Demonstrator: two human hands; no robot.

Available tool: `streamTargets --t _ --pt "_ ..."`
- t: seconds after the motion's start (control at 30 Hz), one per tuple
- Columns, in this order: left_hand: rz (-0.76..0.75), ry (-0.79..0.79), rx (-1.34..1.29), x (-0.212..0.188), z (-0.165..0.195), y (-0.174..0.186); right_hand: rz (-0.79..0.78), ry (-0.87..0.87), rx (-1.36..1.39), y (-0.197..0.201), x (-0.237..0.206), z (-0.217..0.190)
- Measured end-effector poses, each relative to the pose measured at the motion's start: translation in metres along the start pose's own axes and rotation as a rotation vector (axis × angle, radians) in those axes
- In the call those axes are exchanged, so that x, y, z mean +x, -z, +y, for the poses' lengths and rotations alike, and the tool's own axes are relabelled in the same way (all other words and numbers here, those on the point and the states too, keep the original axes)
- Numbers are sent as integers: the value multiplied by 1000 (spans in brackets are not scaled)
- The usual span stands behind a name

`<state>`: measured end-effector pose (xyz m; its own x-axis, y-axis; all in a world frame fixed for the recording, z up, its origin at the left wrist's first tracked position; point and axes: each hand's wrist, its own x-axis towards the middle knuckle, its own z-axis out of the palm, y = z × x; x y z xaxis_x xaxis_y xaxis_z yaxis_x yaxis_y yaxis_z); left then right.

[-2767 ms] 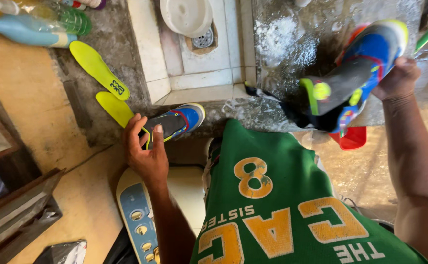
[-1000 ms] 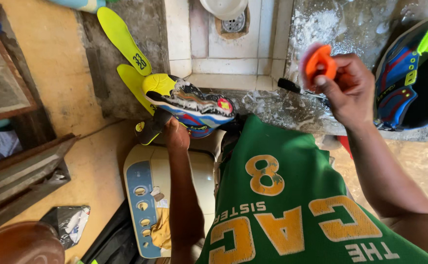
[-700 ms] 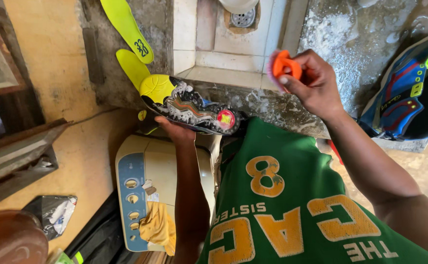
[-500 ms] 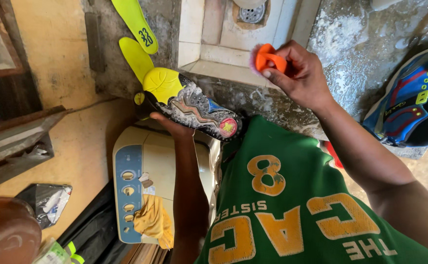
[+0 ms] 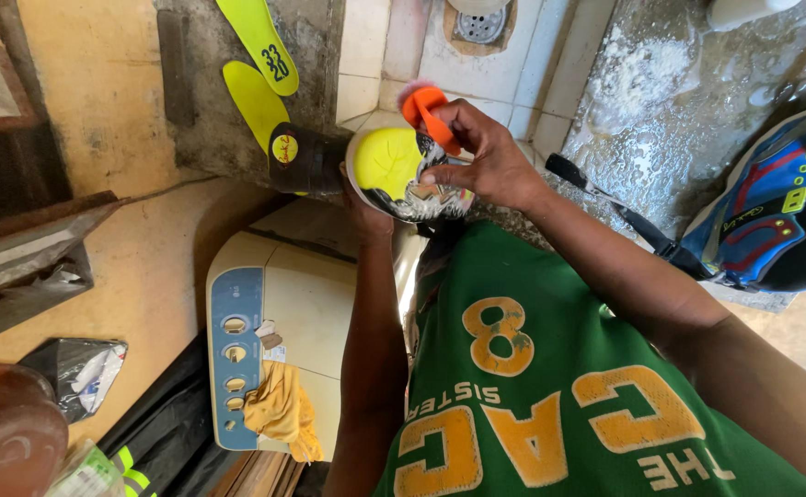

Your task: The person scrubs a blue and yellow rollerblade with an orange brush, repeatedly dipping the brush in a white bowl of water and rinsing the shoe under a running tap. The person handles the shoe and brush throughout, rotating the shoe to clean different sides.

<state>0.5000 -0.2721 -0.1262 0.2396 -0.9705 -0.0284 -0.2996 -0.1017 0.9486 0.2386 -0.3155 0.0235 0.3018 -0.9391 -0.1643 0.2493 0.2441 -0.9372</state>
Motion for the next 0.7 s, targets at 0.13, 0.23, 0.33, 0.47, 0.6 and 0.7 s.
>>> streamTargets --t 0.13,0.23,0.33,0.47,0.6,0.7 --pt "-53 -465 737 -9 -12 4 -18 16 -77 12 -7 6" --pt "-84 -94 414 -13 -9 5 -19 19 -92 18 -10 9" --pt "-77 353 -193 -12 22 2 -18 21 -71 20 -13 14" --pt "-73 273 247 -9 98 -3 -1 7 -124 25 -16 21" --pt "110 81 221 -16 186 -12 -24 46 -80 34 -20 27" --pt "123 -328 475 -11 235 -11 -37 92 -85 35 -23 30"
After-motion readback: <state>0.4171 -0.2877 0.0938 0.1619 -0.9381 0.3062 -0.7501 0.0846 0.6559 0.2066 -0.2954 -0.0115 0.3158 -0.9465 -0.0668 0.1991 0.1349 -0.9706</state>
